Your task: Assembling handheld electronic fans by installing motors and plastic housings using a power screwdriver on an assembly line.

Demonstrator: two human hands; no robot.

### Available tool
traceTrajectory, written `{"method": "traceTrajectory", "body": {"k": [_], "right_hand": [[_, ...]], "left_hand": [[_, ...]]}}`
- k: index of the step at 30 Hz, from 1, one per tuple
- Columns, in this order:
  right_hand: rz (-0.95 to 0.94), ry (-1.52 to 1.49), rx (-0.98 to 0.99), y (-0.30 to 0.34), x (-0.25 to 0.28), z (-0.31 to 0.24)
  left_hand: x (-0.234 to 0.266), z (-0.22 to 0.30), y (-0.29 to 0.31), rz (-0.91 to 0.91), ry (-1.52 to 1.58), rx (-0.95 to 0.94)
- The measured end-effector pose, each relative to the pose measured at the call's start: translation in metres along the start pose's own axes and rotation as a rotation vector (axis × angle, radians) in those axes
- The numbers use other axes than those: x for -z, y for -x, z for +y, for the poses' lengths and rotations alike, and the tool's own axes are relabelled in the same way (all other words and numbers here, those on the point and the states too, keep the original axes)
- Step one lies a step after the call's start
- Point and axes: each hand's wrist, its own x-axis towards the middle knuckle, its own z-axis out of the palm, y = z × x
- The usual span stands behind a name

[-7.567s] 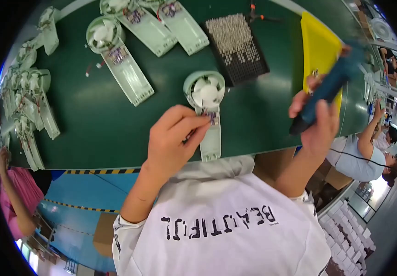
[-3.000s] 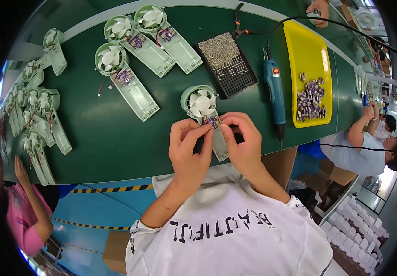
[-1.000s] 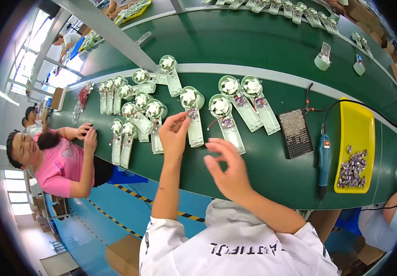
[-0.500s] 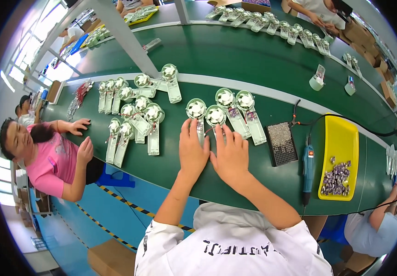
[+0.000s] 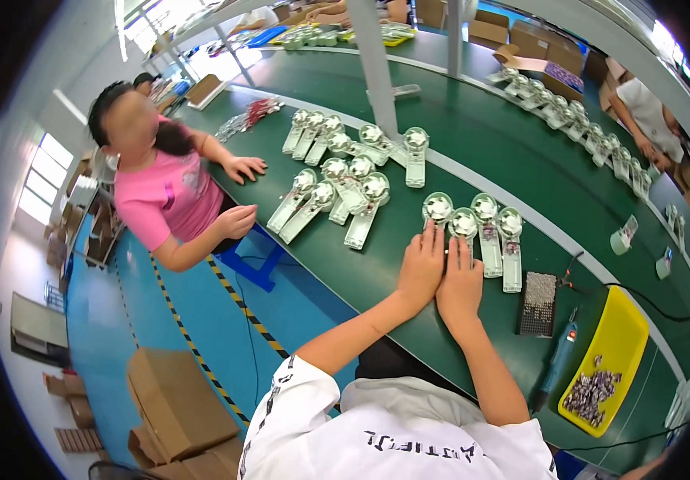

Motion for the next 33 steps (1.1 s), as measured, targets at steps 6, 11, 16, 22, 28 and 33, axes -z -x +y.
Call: {"method": "traceTrajectory", "body": {"k": [6,11,16,22,28,33], "right_hand": [[0.011,-0.050,0.023,-0.020,0.020,-0.030],[0.033,-0.165,0.167,-0.088,0.027,-0.104],[0.114,-0.312,0.344,-0.189,-0.040,-0.206],[0.035,-0.305,0.384,-0.276,-0.167,-0.319],[-0.100,-0.169,0.439,-0.299,-0.249,-0.351],[-0.022,-0.082,0.303,-0.297,-0.288,-0.378]], "left_hand": [[0.027,-0.012,-0.010,0.040,0.112,0.093],[0.086,-0.100,-0.043,0.106,0.002,0.035],[0.126,-0.249,-0.085,0.121,-0.277,0.082],[0.107,-0.430,-0.089,0.025,-0.156,0.351],[0.058,-0.518,-0.085,0.047,-0.097,0.287],[0.024,-0.570,-0.073,0.133,-0.009,0.137]]}}
